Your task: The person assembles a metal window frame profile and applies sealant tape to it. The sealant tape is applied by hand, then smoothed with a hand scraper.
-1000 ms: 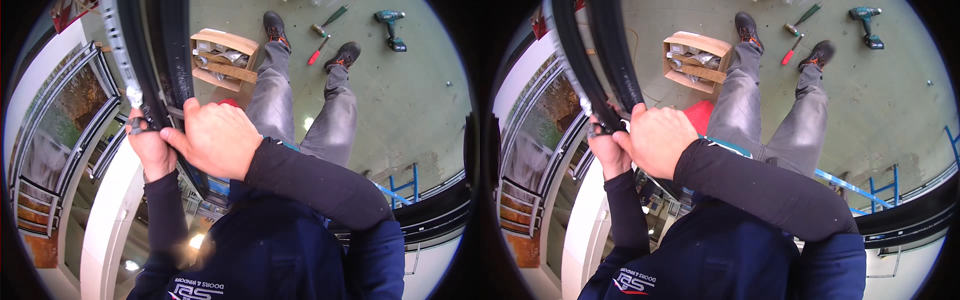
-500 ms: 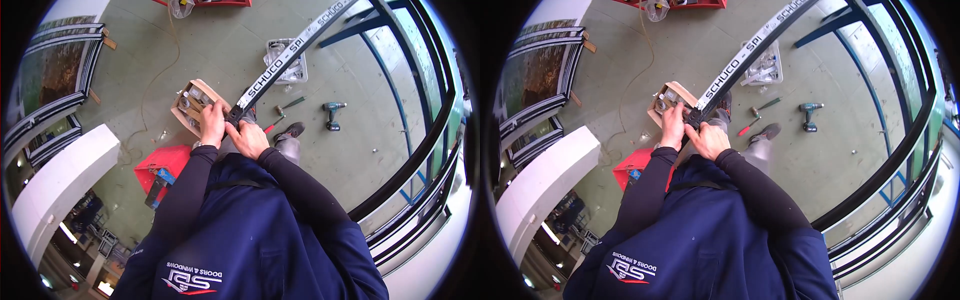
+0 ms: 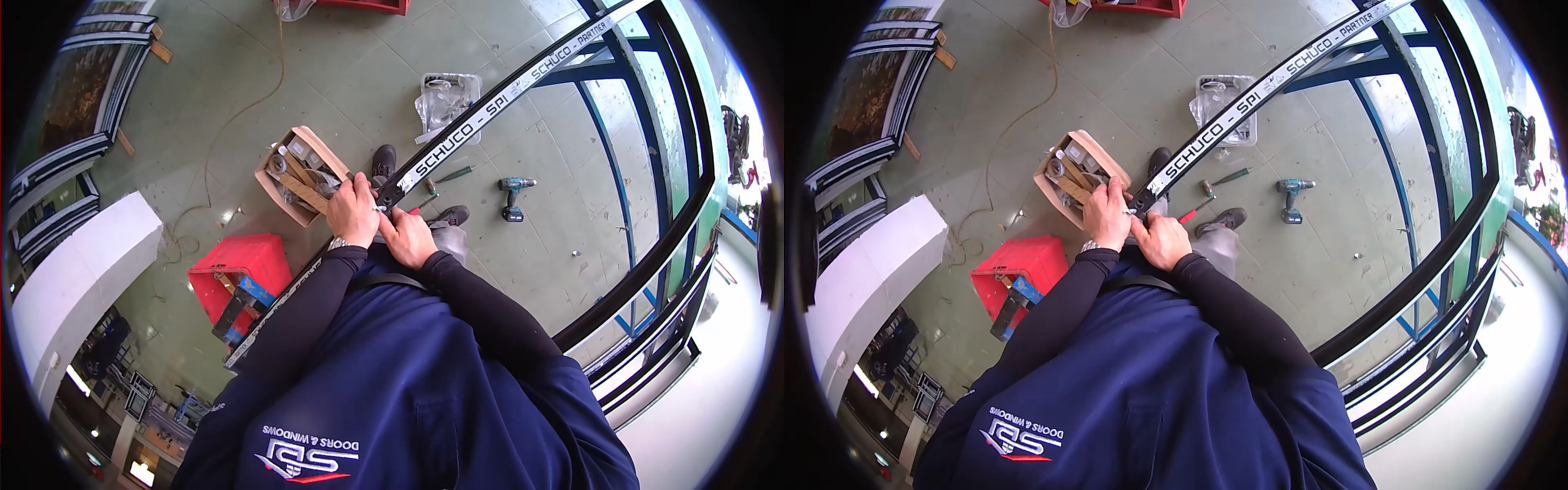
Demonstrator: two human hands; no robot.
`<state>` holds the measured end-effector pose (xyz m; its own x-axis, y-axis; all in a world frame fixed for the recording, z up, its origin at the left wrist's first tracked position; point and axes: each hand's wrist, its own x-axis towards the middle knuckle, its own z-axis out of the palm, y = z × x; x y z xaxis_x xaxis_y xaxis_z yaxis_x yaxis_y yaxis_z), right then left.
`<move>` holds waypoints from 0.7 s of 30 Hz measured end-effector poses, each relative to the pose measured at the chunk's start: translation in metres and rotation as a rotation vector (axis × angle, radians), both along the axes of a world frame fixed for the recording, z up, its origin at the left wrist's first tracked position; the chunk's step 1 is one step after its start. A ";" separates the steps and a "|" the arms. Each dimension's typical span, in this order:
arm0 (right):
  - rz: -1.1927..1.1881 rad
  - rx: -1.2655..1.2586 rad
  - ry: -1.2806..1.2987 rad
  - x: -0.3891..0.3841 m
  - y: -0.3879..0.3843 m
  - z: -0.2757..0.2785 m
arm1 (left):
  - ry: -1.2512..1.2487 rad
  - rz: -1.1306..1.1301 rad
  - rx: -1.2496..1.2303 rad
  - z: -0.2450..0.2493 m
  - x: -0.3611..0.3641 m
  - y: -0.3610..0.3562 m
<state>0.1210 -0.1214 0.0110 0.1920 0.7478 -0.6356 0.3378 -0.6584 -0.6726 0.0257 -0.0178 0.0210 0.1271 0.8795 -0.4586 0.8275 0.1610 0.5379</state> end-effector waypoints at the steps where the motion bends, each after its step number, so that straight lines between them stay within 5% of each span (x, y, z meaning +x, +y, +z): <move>1: -0.003 0.032 0.018 0.001 -0.002 -0.004 | 0.009 0.018 -0.017 0.003 0.000 -0.001; 4: 0.014 0.075 0.006 0.000 -0.004 -0.005 | -0.013 0.065 -0.072 0.002 0.001 0.002; 11: -0.025 0.037 0.039 0.003 0.004 0.009 | -0.562 0.482 -0.422 -0.012 0.001 0.012; 15: 0.002 0.027 0.019 0.002 0.001 0.005 | -0.565 0.583 -0.370 -0.013 0.011 0.011; 21: 0.003 -0.107 -0.020 -0.003 0.001 -0.001 | -0.120 0.267 -0.094 0.002 0.016 0.009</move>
<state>0.1180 -0.1201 0.0099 0.2029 0.6766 -0.7079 0.3528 -0.7249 -0.5917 0.0415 -0.0090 0.0229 -0.0445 0.8433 -0.5356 0.6810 0.4178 0.6013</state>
